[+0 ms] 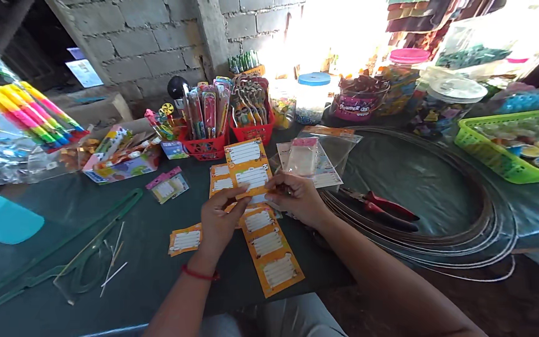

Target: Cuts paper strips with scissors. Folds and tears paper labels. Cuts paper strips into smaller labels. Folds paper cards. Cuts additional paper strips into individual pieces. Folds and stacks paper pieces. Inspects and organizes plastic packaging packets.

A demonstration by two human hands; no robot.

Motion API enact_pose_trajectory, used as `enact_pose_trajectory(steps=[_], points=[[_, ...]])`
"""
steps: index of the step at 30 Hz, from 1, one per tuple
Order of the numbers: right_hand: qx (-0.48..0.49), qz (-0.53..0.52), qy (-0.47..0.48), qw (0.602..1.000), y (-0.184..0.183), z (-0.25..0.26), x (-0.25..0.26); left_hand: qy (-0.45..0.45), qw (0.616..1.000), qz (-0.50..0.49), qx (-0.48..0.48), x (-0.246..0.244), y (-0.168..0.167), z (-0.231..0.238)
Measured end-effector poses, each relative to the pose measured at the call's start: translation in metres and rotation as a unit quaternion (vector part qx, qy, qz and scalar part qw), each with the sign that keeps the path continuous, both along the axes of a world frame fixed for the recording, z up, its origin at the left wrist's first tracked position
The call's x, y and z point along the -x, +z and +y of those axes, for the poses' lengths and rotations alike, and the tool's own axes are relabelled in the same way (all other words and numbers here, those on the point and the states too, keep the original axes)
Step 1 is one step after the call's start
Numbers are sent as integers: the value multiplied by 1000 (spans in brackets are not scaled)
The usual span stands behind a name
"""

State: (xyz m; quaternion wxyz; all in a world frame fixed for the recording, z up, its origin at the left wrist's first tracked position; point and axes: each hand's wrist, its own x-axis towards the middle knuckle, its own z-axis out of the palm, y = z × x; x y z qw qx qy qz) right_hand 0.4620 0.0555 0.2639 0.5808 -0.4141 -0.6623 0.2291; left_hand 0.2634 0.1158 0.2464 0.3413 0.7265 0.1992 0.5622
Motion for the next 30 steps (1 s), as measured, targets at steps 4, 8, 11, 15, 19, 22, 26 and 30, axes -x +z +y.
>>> enact_pose_trajectory(steps=[4, 8, 11, 15, 19, 22, 26, 30], points=[[-30, -8, -17, 999, -4, 0, 3, -25, 1000, -9, 0, 2, 0, 0], [-51, -12, -21, 998, -8, 1, 6, -36, 999, -8, -21, 0, -1, -2], [-71, -24, -23, 997, -10, 1, 8, -35, 999, -12, -26, -1, -2, -3], [-88, -38, -32, 995, -12, 2, 9, -28, 999, -12, -38, -1, -3, -3], [-103, -47, -48, 992, -12, 1, 12, -32, 999, -11, -40, 0, -4, -2], [-103, -41, -47, 993, -14, 0, 14, -45, 999, -17, -19, -1, -3, -6], [-107, -30, -43, 993, -15, 1, 16, -45, 998, -24, -21, -2, -4, -7], [-125, -34, -56, 990, -15, 0, 18, -28, 998, -18, -46, -2, -4, -7]])
